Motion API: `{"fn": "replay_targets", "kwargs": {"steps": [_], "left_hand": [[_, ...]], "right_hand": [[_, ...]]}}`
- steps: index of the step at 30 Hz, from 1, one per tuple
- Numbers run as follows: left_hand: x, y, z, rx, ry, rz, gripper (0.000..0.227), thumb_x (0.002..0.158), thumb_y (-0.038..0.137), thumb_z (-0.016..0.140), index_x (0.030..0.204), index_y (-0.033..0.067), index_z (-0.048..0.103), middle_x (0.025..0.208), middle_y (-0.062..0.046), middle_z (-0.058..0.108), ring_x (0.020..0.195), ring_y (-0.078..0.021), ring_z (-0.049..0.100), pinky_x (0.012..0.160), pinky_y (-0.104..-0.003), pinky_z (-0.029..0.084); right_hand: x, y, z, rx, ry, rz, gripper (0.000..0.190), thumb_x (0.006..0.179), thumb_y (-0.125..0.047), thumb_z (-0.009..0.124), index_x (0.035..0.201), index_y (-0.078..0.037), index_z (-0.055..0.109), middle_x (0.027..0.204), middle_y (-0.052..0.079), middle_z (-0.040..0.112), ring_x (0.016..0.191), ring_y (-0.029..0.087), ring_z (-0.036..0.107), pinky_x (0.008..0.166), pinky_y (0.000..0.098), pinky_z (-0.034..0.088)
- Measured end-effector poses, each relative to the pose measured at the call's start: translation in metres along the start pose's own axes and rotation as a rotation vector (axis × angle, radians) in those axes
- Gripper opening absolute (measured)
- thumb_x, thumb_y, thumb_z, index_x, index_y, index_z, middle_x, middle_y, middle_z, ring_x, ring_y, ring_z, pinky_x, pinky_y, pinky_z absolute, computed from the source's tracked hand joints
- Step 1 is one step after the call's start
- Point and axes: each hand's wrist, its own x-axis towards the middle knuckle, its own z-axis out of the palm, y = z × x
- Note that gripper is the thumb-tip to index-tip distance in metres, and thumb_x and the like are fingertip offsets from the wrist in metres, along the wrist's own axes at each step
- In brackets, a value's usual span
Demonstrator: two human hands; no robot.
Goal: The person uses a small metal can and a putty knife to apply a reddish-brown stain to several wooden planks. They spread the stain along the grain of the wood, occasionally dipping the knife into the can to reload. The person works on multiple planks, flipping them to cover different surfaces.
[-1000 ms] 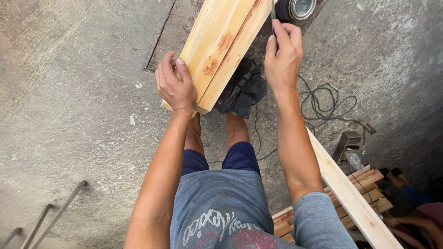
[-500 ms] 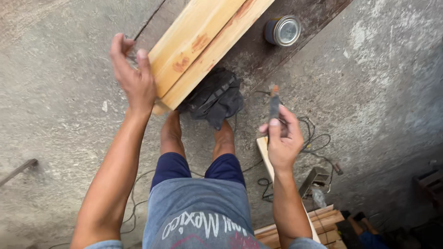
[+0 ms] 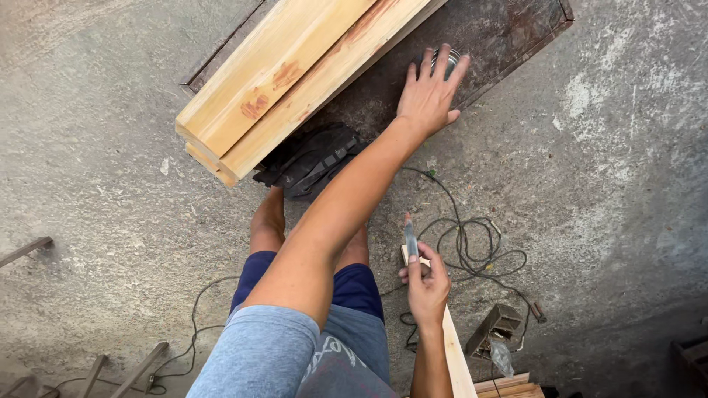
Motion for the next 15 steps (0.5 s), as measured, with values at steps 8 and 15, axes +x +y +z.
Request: {"fn": "replay_targets", "kwargs": {"steps": [8, 15], "left_hand": [[0.029, -0.031, 0.059, 0.001, -0.002, 0.000, 0.070, 0.091, 0.010, 0.059, 0.154, 0.0194, 0.032, 0.154, -0.026, 0.031, 0.129, -0.0523, 0.048, 0.090, -0.055, 0.058], [-0.040, -0.037, 0.029, -0.155, -0.046, -0.074, 0.062, 0.090, -0.006, 0.058, 0.145, 0.0146, 0.040, 0.146, -0.032, 0.037, 0.117, -0.0565, 0.055, 0.082, -0.052, 0.062]], "right_hand": [[0.026, -0.019, -0.020, 0.066, 0.011, -0.138, 0.033, 0.100, -0.002, 0.058, 0.132, 0.003, 0.058, 0.100, 0.013, 0.072, 0.076, 0.014, 0.072, 0.067, 0.0262, 0.060], [0.071, -0.071, -0.050, -0.015, 0.110, -0.319, 0.027, 0.105, 0.004, 0.057, 0.131, 0.005, 0.057, 0.107, 0.013, 0.073, 0.095, 0.018, 0.074, 0.077, 0.0277, 0.059]]}}
